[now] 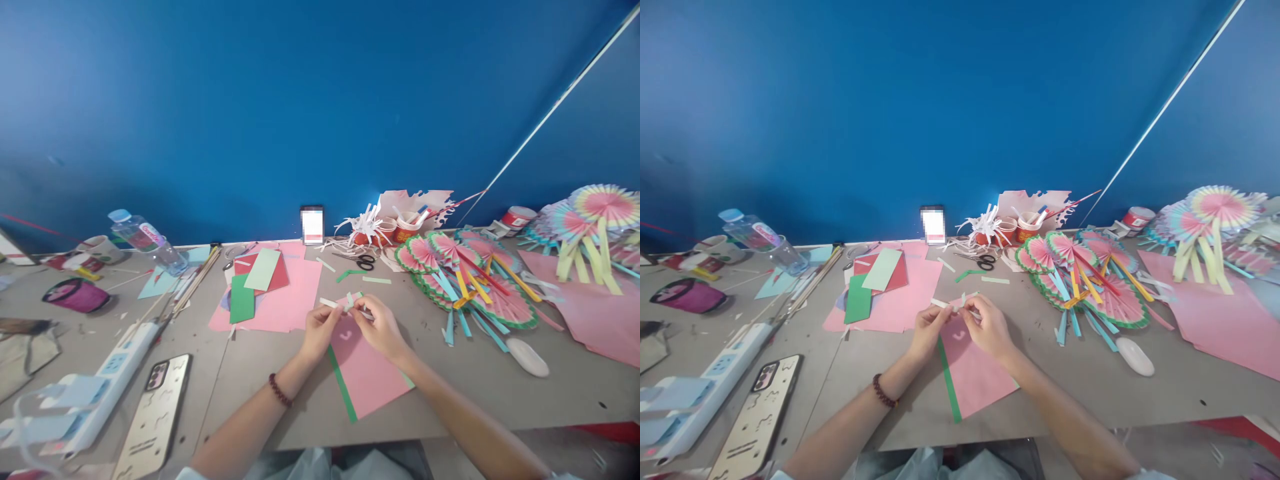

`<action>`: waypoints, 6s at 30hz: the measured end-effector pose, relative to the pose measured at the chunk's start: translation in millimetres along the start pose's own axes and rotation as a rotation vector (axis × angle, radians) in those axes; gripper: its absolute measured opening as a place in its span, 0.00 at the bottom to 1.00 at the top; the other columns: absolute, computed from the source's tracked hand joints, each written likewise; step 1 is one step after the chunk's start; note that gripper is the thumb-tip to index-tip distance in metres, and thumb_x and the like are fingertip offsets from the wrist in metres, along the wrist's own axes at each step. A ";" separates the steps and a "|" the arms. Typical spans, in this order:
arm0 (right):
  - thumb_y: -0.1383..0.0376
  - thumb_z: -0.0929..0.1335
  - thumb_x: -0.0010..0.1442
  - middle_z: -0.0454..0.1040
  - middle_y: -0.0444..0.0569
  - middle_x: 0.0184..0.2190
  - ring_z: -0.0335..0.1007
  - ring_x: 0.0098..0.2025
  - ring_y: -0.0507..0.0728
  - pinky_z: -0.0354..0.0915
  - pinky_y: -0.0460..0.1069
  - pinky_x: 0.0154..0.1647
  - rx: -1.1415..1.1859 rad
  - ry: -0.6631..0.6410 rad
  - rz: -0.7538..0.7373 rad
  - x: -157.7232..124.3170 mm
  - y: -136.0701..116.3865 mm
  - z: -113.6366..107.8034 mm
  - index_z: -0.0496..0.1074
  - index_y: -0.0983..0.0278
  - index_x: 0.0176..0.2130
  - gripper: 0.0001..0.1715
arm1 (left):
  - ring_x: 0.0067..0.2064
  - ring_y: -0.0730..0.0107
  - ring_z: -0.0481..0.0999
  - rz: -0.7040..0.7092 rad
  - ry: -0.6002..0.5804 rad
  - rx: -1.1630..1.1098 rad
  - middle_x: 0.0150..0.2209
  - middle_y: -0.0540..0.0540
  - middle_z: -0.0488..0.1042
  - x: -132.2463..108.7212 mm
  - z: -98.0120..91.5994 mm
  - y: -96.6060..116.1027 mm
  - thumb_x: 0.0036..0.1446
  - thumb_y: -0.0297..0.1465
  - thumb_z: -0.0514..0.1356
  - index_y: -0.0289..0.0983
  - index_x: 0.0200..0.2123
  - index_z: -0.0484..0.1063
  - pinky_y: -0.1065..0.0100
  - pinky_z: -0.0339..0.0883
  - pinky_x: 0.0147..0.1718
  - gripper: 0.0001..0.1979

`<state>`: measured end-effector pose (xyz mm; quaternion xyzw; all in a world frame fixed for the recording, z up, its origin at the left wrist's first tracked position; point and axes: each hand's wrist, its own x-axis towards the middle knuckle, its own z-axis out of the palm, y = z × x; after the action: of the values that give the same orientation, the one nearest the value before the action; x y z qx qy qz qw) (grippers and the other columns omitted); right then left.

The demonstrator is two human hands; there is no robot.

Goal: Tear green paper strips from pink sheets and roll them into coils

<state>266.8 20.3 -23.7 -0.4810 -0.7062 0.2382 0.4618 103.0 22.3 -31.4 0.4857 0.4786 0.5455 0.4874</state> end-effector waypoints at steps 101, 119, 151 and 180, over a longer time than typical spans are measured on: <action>0.58 0.65 0.68 0.75 0.48 0.30 0.72 0.33 0.56 0.67 0.47 0.32 0.061 0.011 -0.002 0.7 -3.2 -1.8 0.71 0.60 0.31 0.15 | 0.25 0.76 0.66 -0.119 -0.081 -0.353 0.33 0.45 0.79 6.0 -3.7 6.0 0.42 0.52 0.74 0.34 0.39 0.82 0.69 0.64 0.28 0.29; 0.53 0.67 0.66 0.73 0.46 0.28 0.70 0.31 0.55 0.67 0.48 0.34 0.095 0.105 0.047 4.0 2.8 -3.1 0.70 0.61 0.30 0.17 | 0.38 0.69 0.77 -0.074 -0.103 -0.309 0.43 0.47 0.77 8.0 -0.5 -3.8 0.46 0.40 0.76 0.43 0.53 0.76 0.68 0.71 0.38 0.31; 0.60 0.65 0.67 0.76 0.49 0.32 0.74 0.34 0.56 0.70 0.48 0.35 0.004 0.025 -0.045 1.5 2.5 0.4 0.71 0.60 0.32 0.11 | 0.35 0.62 0.75 -0.113 -0.010 -0.122 0.28 0.45 0.79 -3.1 1.3 0.0 0.50 0.51 0.70 0.37 0.23 0.81 0.60 0.69 0.42 0.22; 0.58 0.66 0.65 0.80 0.49 0.33 0.77 0.33 0.56 0.73 0.49 0.34 0.157 -0.012 0.064 1.3 -2.7 2.5 0.73 0.60 0.36 0.10 | 0.41 0.53 0.83 -0.152 0.072 -0.185 0.34 0.42 0.85 0.2 3.8 2.5 0.42 0.46 0.76 0.39 0.25 0.83 0.56 0.74 0.45 0.17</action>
<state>263.2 20.6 -22.2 -0.4641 -0.6723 0.3106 0.4859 106.6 22.5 -28.7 0.3813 0.4786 0.5658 0.5526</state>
